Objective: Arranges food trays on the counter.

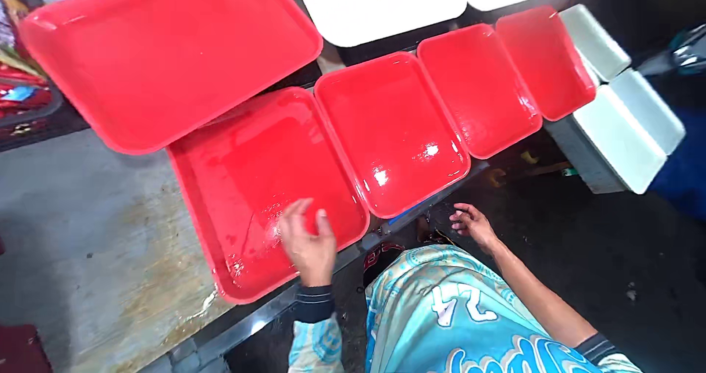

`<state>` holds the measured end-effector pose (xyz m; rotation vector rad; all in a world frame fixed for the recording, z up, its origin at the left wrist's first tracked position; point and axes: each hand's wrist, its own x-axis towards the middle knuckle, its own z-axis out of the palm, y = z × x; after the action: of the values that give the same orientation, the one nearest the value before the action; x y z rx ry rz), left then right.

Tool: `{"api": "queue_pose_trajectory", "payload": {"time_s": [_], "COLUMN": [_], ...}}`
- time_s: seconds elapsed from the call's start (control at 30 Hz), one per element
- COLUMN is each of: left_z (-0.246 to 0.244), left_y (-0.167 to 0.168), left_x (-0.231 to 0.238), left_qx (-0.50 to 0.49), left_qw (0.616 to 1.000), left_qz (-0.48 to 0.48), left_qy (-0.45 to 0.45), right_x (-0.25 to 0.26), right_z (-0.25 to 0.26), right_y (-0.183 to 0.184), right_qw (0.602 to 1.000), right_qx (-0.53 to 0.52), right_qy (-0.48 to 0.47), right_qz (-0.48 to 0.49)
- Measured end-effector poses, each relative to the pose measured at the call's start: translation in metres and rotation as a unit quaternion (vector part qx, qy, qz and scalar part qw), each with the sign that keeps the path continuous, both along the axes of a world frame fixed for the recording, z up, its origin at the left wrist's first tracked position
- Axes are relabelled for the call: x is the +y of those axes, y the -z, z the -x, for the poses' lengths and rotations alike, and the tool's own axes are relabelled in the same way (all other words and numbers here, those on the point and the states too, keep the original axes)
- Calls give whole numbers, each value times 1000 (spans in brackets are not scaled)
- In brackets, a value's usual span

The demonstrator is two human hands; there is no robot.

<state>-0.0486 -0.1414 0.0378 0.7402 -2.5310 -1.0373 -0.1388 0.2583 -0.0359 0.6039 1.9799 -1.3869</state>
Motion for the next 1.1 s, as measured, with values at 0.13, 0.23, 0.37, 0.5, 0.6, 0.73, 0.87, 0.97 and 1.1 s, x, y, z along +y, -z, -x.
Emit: {"api": "queue_pose_trajectory", "payload": {"time_s": [0.13,0.23,0.37,0.5,0.6,0.73,0.87,0.97,1.1], "left_z": [41,66,110,151,170,187,193,193,196], "left_y": [-3,5,35,62,66,57,46,52,53], "left_x": [107,172,227,259,273,281,307,316,319], "left_qx": [47,72,-9,-92,-124,-164,-242,-230,-227], "left_qw": [982,958,936,942,958,973,950,958,959], "left_qz": [-55,-56,5,41,59,76,102,114,127], "left_qy": [177,272,352,321,251,145,170,129,110], "right_x": [35,65,114,173,238,327,387,417,425], "right_z": [6,16,40,88,140,213,272,295,299], "right_y": [2,6,18,33,56,66,41,40,46], "right_qw": [998,993,986,990,995,998,993,994,993], "right_qx": [-16,-29,-44,-52,-50,-54,-55,-45,-40], "right_qy": [62,118,162,133,80,15,71,84,108], "right_qz": [-9,-12,-11,-15,-14,-43,-73,-62,-37]}}
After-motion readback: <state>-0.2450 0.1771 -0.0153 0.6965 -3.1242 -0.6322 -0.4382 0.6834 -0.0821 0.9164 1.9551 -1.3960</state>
